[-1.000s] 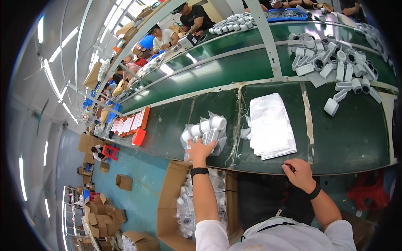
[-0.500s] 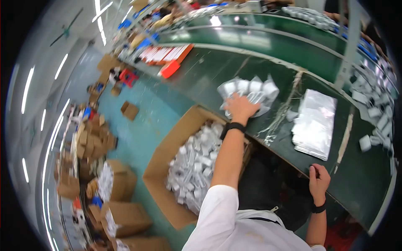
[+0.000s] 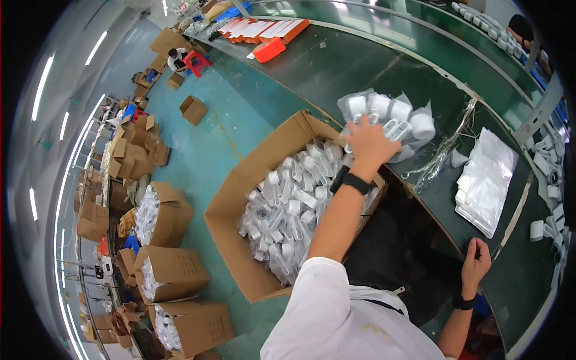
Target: The person picks up a handheld fan, slides it into a plastic bag, and places the bagged fan into a cardboard box, repeating this process for several fans.
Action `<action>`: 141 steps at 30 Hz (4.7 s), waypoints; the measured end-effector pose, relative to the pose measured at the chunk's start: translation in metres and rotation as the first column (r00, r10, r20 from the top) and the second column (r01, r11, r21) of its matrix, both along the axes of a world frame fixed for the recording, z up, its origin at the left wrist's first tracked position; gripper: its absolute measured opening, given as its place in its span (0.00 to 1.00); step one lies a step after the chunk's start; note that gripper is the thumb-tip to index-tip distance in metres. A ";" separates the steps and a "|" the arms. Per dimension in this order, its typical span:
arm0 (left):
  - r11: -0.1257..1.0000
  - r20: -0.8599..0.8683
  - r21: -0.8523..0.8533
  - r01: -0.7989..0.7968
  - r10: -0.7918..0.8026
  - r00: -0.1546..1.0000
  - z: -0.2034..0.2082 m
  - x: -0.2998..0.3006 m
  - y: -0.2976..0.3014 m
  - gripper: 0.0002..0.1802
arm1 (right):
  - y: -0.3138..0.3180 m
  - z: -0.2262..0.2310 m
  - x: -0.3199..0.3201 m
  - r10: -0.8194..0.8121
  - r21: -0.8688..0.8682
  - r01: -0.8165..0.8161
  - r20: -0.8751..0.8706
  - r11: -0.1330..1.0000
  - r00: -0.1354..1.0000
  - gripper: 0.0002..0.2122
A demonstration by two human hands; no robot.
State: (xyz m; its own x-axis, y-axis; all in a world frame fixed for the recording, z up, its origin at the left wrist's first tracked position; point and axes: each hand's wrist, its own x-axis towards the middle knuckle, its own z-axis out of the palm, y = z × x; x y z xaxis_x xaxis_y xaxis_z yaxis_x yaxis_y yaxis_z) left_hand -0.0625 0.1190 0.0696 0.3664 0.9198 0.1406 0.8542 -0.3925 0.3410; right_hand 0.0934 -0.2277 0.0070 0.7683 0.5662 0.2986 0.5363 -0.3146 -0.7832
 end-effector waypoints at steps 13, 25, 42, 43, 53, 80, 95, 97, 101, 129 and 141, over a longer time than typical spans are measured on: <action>0.812 0.003 0.226 -0.538 0.552 0.834 -0.031 -0.288 -0.085 0.35 | -0.003 -0.004 0.005 0.035 -0.065 -0.038 -0.040 0.997 0.999 0.07; 0.779 -0.460 -0.247 -0.577 0.430 0.777 -0.140 -0.392 -0.193 0.36 | -0.007 -0.004 0.006 0.065 -0.071 -0.067 -0.037 0.995 0.997 0.07; 0.742 -0.532 -0.562 -0.364 0.012 0.847 -0.190 -0.451 -0.224 0.35 | -0.003 -0.006 0.001 0.047 -0.004 -0.047 0.029 0.999 0.998 0.05; 0.753 -0.464 -0.565 -0.338 0.049 0.885 -0.196 -0.457 -0.226 0.35 | -0.003 -0.006 0.001 0.048 -0.004 -0.048 0.028 0.999 0.998 0.05; 0.491 -0.686 -0.677 -0.548 -0.152 0.711 -0.254 -0.507 -0.198 0.14 | 0.001 -0.001 -0.002 0.048 0.007 -0.048 0.044 0.999 0.998 0.05; 0.305 -0.775 -0.607 -0.734 -0.022 0.632 -0.316 -0.521 -0.195 0.21 | -0.001 -0.010 0.002 0.014 -0.036 -0.013 0.014 0.999 1.000 0.06; 0.429 0.238 -0.696 -0.576 0.894 0.379 -0.183 -0.475 -0.177 0.28 | 0.000 -0.010 0.003 0.019 -0.070 -0.012 0.103 0.997 0.995 0.07; 0.434 0.303 -0.757 -0.489 0.896 0.325 -0.174 -0.462 -0.174 0.28 | 0.001 -0.008 0.002 0.010 -0.041 -0.005 0.134 0.999 0.991 0.06; 0.513 0.425 -0.719 -0.468 0.858 0.288 -0.173 -0.459 -0.178 0.25 | -0.003 -0.007 0.001 0.040 -0.087 -0.035 0.056 0.996 0.998 0.07; 0.823 0.077 -0.249 -0.510 0.542 0.837 -0.142 -0.357 -0.101 0.19 | 0.002 0.015 -0.001 0.000 -0.040 0.010 0.253 0.999 0.967 0.02; 0.830 0.703 -0.163 0.534 -0.282 0.653 -0.010 -0.003 -0.111 0.11 | -0.046 0.031 0.005 -0.002 0.179 0.036 -0.184 0.983 0.983 0.06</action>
